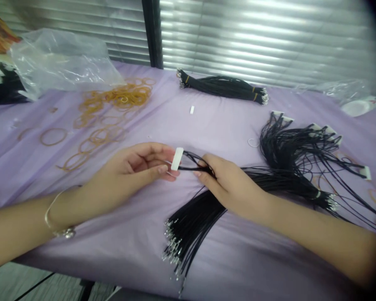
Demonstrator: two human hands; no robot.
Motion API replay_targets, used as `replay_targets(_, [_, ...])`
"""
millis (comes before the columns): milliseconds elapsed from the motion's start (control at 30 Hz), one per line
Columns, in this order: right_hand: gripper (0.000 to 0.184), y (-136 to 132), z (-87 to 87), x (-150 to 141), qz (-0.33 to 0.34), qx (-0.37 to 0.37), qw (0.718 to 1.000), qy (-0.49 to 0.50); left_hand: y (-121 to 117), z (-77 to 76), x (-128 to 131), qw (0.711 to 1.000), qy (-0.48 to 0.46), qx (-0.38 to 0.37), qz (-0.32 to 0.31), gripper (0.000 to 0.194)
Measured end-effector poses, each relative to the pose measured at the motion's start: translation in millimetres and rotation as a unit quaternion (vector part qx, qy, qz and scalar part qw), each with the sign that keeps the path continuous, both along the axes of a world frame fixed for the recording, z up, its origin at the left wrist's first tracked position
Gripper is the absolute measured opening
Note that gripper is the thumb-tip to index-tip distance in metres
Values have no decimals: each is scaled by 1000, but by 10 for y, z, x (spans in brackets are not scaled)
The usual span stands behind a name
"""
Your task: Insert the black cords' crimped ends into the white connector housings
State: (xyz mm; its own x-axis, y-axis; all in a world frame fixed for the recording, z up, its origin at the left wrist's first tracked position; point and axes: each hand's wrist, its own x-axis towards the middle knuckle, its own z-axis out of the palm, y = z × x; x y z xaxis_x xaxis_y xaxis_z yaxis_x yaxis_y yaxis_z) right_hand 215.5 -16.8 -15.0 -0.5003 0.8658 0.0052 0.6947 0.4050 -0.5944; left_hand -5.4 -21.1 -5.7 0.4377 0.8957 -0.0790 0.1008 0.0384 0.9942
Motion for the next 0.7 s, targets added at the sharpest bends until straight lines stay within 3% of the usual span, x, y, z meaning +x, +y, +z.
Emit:
replay_targets(67, [25, 11, -14, 8, -22, -20, 999, 38, -58, 2, -19, 988, 96, 122, 16, 38])
replay_targets(133, [30, 26, -38, 11, -36, -40, 996, 71, -113, 24, -27, 945, 203, 255, -16, 49])
replay_targets(200, [31, 39, -67, 3, -39, -43, 994, 89, -156, 51, -9, 882, 289, 354, -112, 50])
replay_targets(300, [28, 50, -52, -18, -46, -37, 994, 91, -207, 37, 40, 776, 350, 432, -298, 56])
replay_targets(333, [29, 55, -13, -17, -51, -36, 993, 97, -220, 7, 49, 743, 359, 457, -330, 60])
replay_targets(400, [33, 76, 137, 21, -59, -25, 990, 122, -224, -89, 41, 694, 377, 515, -332, 64])
replay_targets(533, [35, 123, 637, 316, -92, 61, 987, 116, -123, -269, -12, 648, 353, 592, -323, 81])
replay_targets(633, [41, 114, 948, 761, -190, 144, 968, 73, -101, -256, -41, 637, 360, 599, -326, 79])
replay_targets(700, [46, 131, 997, 1154, -275, 184, 942, 51, -138, -223, -57, 643, 373, 584, -326, 77])
